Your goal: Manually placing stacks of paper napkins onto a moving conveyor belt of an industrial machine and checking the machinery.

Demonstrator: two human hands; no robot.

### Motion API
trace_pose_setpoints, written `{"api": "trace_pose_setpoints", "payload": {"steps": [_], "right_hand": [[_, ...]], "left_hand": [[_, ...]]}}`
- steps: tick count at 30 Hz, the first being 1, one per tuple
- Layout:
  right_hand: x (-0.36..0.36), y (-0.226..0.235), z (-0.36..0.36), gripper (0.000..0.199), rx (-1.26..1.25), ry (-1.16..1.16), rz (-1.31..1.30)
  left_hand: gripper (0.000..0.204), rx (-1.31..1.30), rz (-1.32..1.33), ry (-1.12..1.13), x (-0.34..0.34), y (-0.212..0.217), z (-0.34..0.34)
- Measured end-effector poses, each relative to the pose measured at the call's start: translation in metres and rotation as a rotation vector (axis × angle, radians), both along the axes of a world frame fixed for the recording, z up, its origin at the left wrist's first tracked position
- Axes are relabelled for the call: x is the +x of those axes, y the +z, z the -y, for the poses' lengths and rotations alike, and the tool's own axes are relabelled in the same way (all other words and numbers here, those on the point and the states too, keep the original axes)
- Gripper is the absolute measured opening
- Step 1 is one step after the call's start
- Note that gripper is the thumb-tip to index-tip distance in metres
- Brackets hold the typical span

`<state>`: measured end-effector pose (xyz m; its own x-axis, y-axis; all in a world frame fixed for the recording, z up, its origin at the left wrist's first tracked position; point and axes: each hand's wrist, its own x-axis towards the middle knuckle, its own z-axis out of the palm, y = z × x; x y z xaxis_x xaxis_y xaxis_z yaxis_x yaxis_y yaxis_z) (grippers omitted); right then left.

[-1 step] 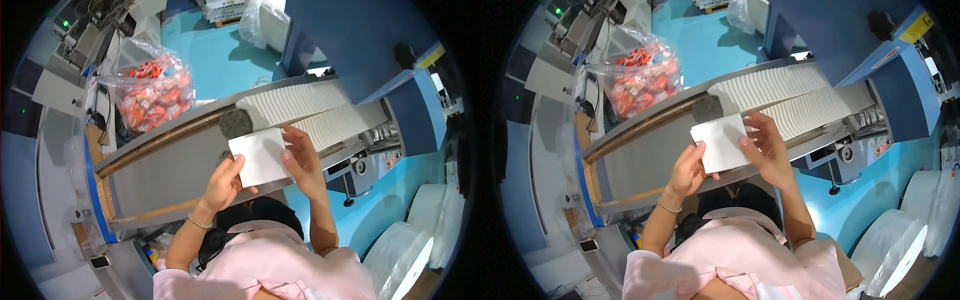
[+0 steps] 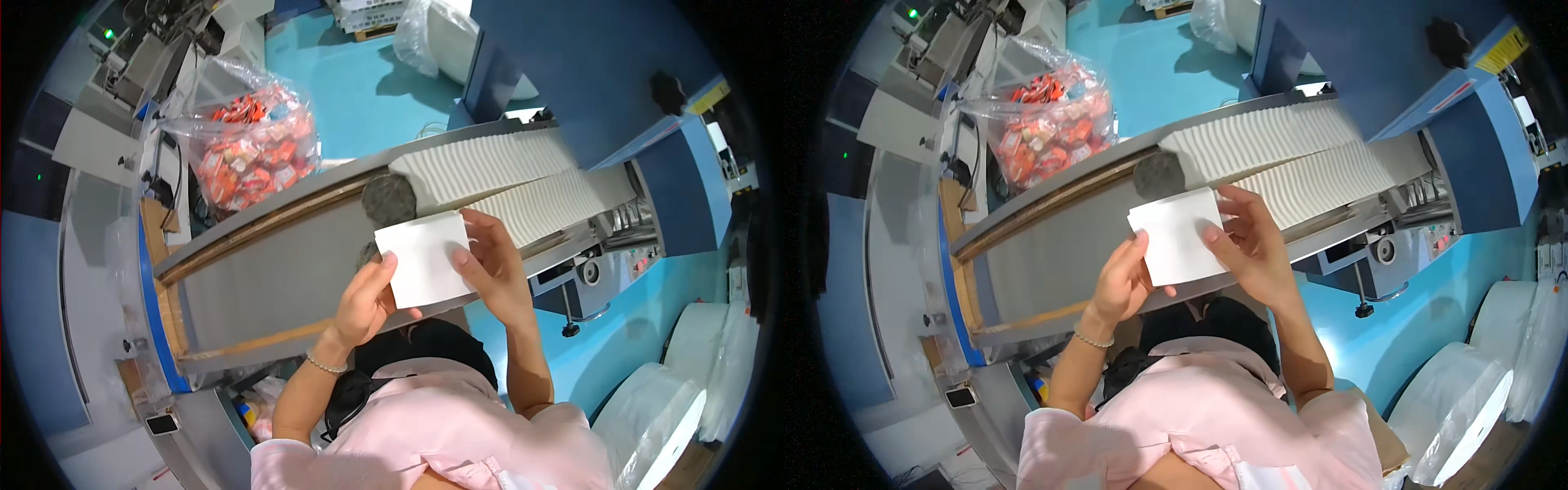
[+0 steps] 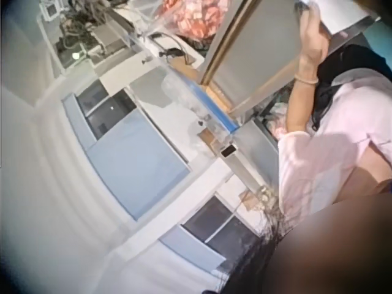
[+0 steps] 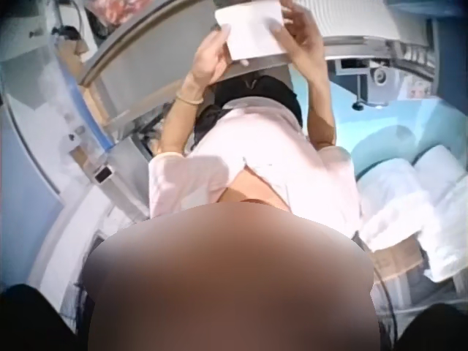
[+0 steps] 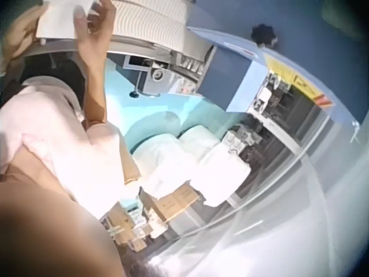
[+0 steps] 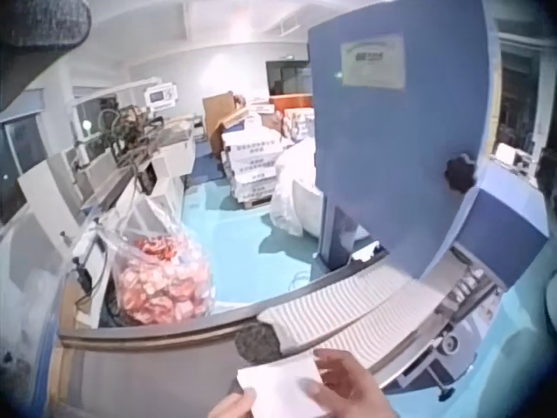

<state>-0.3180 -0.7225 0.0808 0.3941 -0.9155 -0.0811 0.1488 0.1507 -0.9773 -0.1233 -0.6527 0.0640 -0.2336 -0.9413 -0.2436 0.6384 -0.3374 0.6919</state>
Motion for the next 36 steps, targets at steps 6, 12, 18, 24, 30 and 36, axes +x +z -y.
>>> {"api": "trace_pose_setpoints", "payload": {"steps": [6, 12, 18, 24, 30, 36], "right_hand": [[0.016, -0.008, -0.023, 0.045, 0.006, 0.021, 0.075], [0.013, -0.02, -0.028, 0.041, 0.041, 0.079, -0.028], [0.018, -0.019, -0.026, 0.035, 0.103, 0.08, -0.138], [0.017, -0.029, -0.021, 0.032, -0.019, 0.223, -0.138], [-0.009, -0.026, -0.034, 0.027, -0.248, 0.476, -0.175], [-0.052, -0.028, -0.067, 0.03, -0.476, 0.673, -0.117]], "left_hand": [[0.044, -0.093, 0.362, 0.122, 0.003, -0.007, -0.031], [0.038, 0.022, 0.306, 0.16, 0.008, -0.021, -0.047], [0.037, 0.109, 0.23, 0.251, -0.004, -0.016, -0.053], [0.037, 0.082, 0.371, 0.361, -0.025, -0.028, -0.077], [0.035, 0.031, 0.39, 0.446, -0.059, -0.026, -0.119], [0.032, 0.047, 0.484, 0.669, -0.134, -0.035, -0.177]]}}
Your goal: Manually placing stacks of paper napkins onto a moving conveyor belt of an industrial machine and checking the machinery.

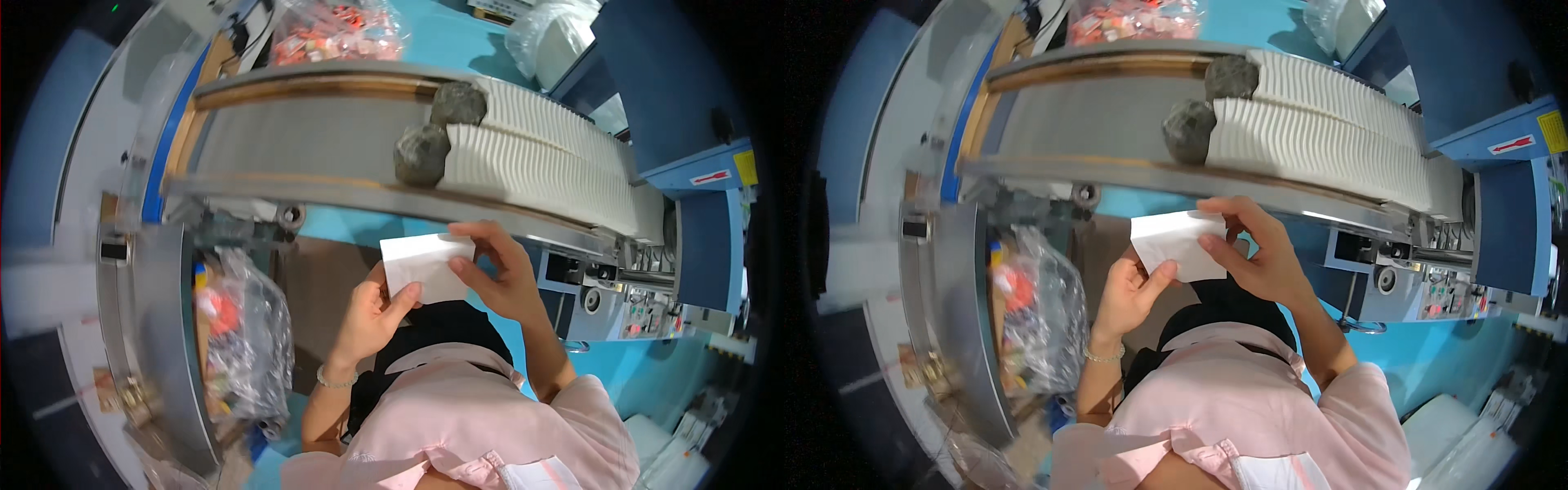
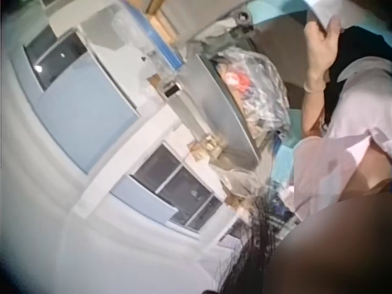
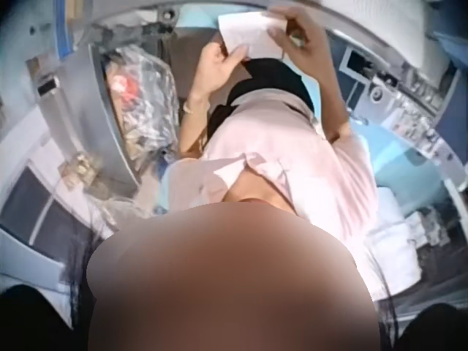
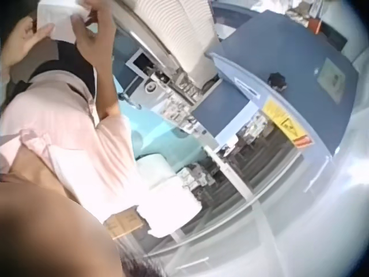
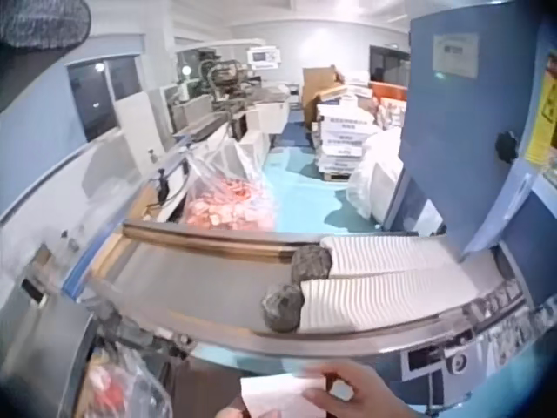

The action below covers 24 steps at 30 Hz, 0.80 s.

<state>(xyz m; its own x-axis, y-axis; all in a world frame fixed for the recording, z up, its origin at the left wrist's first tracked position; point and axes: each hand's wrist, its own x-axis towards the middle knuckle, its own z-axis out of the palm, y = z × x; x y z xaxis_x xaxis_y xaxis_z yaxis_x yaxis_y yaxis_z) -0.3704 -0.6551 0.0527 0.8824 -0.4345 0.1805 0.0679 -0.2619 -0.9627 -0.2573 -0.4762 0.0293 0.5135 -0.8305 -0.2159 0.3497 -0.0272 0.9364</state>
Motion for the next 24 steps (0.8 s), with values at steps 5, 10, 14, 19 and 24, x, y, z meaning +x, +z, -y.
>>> {"api": "trace_pose_setpoints", "payload": {"steps": [5, 10, 14, 19, 24], "right_hand": [[-0.069, -0.003, -0.04, 0.029, 0.268, 0.038, -0.113], [-0.158, -0.002, -0.062, 0.024, 0.263, -0.044, -0.233], [-0.231, 0.01, -0.056, 0.032, 0.071, -0.067, -0.186], [-0.303, 0.006, -0.041, 0.037, 0.326, -0.204, -0.159], [-0.356, 0.027, -0.019, 0.029, 0.363, -0.334, 0.069]], "left_hand": [[0.027, 0.085, -0.036, 0.156, -0.091, 0.001, -0.049], [0.024, 0.036, -0.21, 0.1, -0.18, 0.003, -0.07], [0.027, 0.03, -0.078, 0.054, -0.239, 0.004, -0.058], [0.034, 0.059, -0.091, -0.104, -0.29, 0.009, -0.028], [0.054, -0.142, -0.359, -0.086, -0.334, 0.007, 0.014]]}}
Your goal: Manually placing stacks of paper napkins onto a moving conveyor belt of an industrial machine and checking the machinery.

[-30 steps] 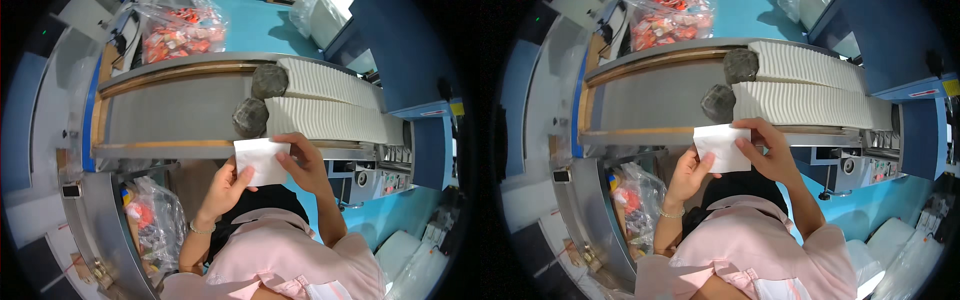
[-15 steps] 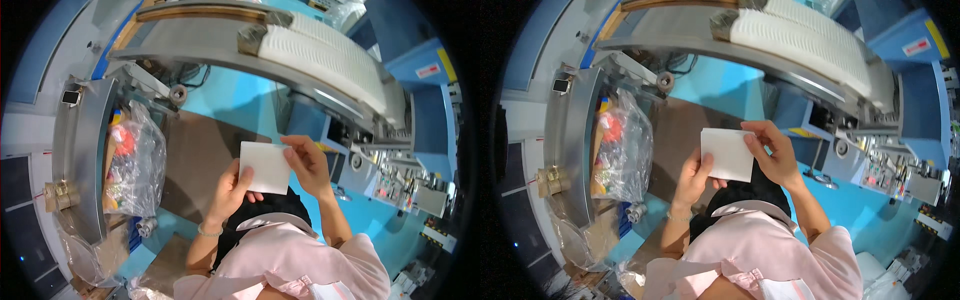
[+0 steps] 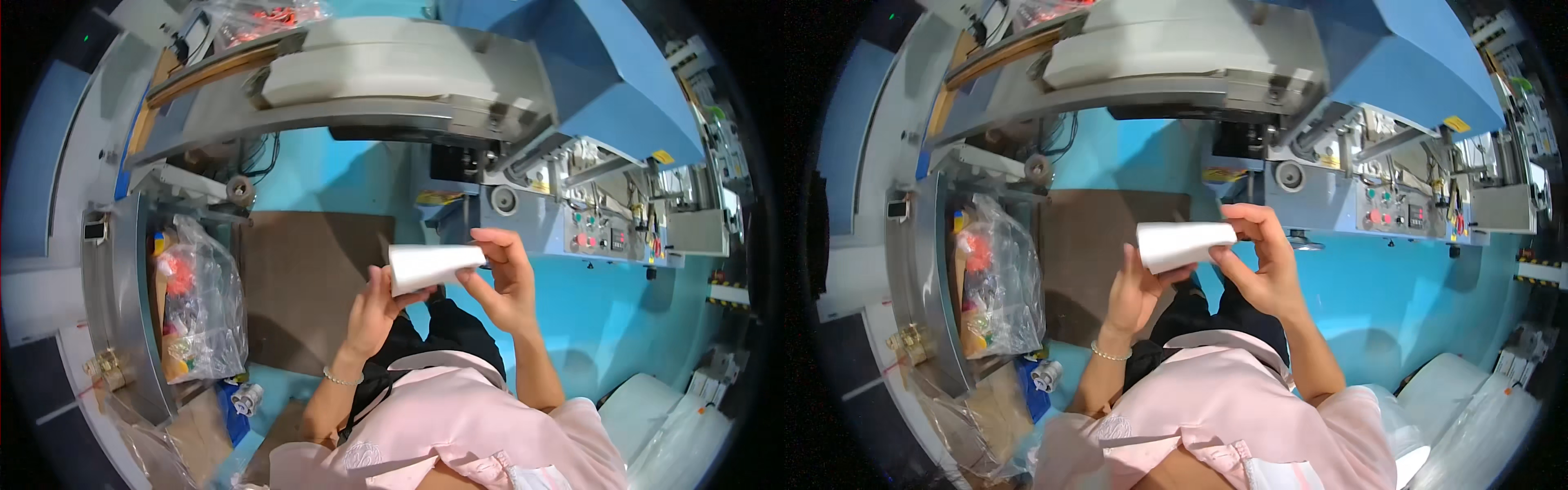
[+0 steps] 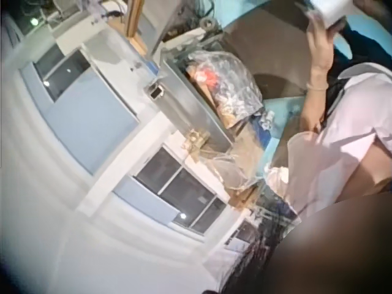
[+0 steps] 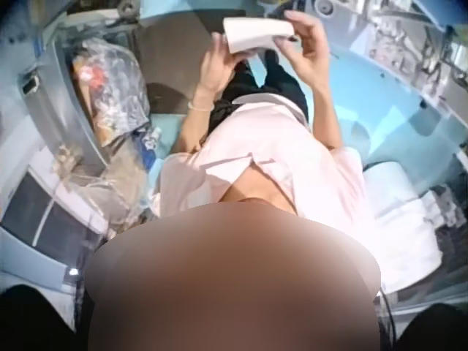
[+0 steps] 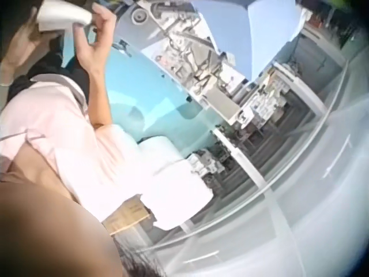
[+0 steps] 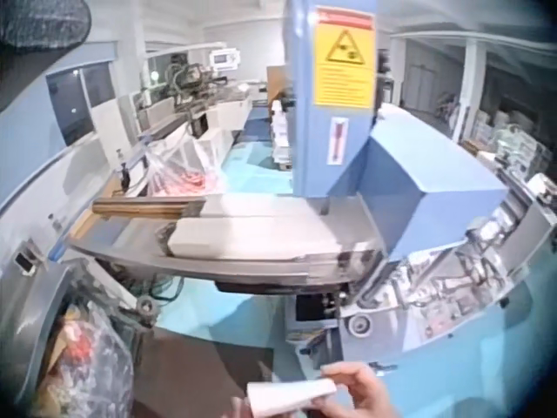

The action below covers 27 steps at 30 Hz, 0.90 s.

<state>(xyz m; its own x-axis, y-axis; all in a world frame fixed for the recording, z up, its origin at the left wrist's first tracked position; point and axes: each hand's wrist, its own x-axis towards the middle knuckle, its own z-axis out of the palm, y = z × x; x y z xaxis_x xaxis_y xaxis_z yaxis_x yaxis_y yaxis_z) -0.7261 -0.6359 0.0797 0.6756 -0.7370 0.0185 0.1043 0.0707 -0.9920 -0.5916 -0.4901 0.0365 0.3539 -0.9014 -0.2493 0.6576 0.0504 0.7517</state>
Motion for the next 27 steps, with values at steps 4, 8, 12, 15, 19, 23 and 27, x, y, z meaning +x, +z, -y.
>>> {"api": "trace_pose_setpoints", "payload": {"steps": [4, 8, 12, 15, 19, 23, 27], "right_hand": [[-0.04, -0.006, 0.04, 0.028, -0.511, 0.111, -0.056], [-0.057, -0.019, 0.062, 0.025, -0.465, 0.006, -0.072], [-0.041, -0.031, 0.074, 0.024, -0.352, 0.023, 0.033], [-0.008, -0.032, 0.076, 0.021, -0.322, 0.1, 0.048], [0.059, -0.033, 0.07, 0.017, -0.346, 0.354, 0.096], [0.146, -0.038, 0.046, 0.023, -0.201, 0.427, -0.065], [0.259, -0.05, 0.011, 0.033, -0.152, 0.587, -0.237]], "left_hand": [[0.058, -0.188, 0.021, 0.117, -0.014, 0.0, 0.035], [0.038, -0.187, 0.095, 0.206, -0.033, 0.014, 0.063], [0.04, -0.157, 0.108, 0.263, -0.03, 0.015, 0.066], [0.04, -0.17, 0.148, 0.342, -0.009, 0.012, 0.055], [0.052, -0.129, 0.343, 0.339, 0.038, 0.003, 0.028], [0.083, -0.053, 0.168, 0.226, 0.099, -0.021, -0.009], [0.065, -0.02, 0.213, 0.33, 0.191, -0.046, -0.048]]}}
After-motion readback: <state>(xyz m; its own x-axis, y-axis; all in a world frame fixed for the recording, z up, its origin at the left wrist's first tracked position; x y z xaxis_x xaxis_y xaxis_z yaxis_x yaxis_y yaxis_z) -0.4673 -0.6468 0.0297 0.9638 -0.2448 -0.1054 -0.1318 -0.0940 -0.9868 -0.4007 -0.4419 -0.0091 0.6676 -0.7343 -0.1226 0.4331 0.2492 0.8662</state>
